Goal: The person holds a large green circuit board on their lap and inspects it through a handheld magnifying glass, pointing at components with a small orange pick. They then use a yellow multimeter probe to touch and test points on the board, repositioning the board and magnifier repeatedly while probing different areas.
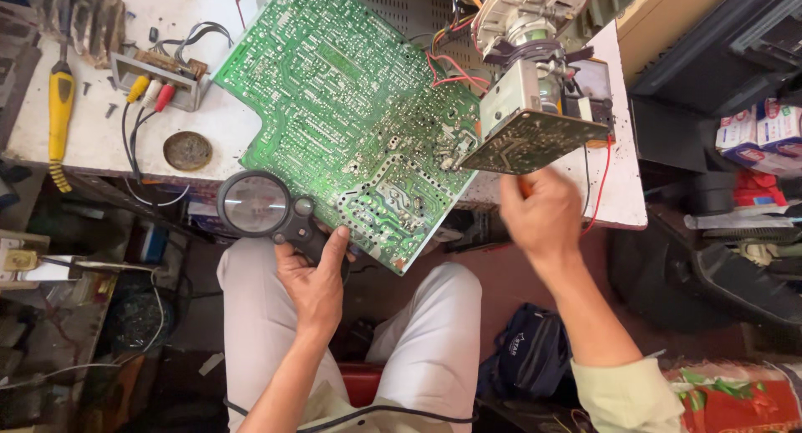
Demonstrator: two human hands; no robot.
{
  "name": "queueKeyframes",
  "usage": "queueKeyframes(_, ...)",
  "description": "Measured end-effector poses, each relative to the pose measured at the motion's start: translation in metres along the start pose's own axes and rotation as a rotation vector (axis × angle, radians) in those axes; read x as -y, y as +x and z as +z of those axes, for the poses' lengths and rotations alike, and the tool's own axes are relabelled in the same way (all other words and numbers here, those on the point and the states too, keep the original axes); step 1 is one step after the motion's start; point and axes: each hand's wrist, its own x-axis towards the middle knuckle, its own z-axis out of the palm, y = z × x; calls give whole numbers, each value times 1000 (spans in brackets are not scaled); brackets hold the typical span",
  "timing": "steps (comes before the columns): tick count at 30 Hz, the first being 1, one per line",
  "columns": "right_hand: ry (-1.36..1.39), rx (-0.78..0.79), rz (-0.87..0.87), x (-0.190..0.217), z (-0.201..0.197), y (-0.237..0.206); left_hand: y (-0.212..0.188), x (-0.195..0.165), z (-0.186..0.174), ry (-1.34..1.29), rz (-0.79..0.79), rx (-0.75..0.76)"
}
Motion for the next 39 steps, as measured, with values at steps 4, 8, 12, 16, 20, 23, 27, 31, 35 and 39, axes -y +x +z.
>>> queueKeyframes(4, 15, -21, -83, -1, 0, 1, 2, -1, 0, 5, 17, -7)
queueKeyframes(8, 36, -5, 3, 0, -1, 3, 1, 1, -2, 21, 28, 4)
queueKeyframes(12, -34, -8, -142, 2, -2, 9, 3, 2, -2, 12, 1, -25)
queueKeyframes(16, -62, -12, -224, 10, -7, 17, 4, 2, -3, 5, -2, -30)
queueKeyframes(20, -99, 3, -97, 17, -12, 21, 3, 1, -3, 23, 41, 2)
queueKeyframes(23, 36, 16, -333, 16, -9, 21, 5, 1, -2, -30, -3, -29)
queueKeyframes(27, -107, 37, -276, 3, -5, 24, 2, -1, -2, -38, 6, -9)
queueKeyframes(31, -80, 60, -266, -11, -3, 27, 5, -2, -2, -38, 27, 0)
queueKeyframes(35, -51, 59, -359, -19, -2, 27, 5, -1, -2, -12, 15, -19)
queueKeyframes(39, -140, 113, -210, -20, -1, 28, 5, -1, -2, -34, 17, -4)
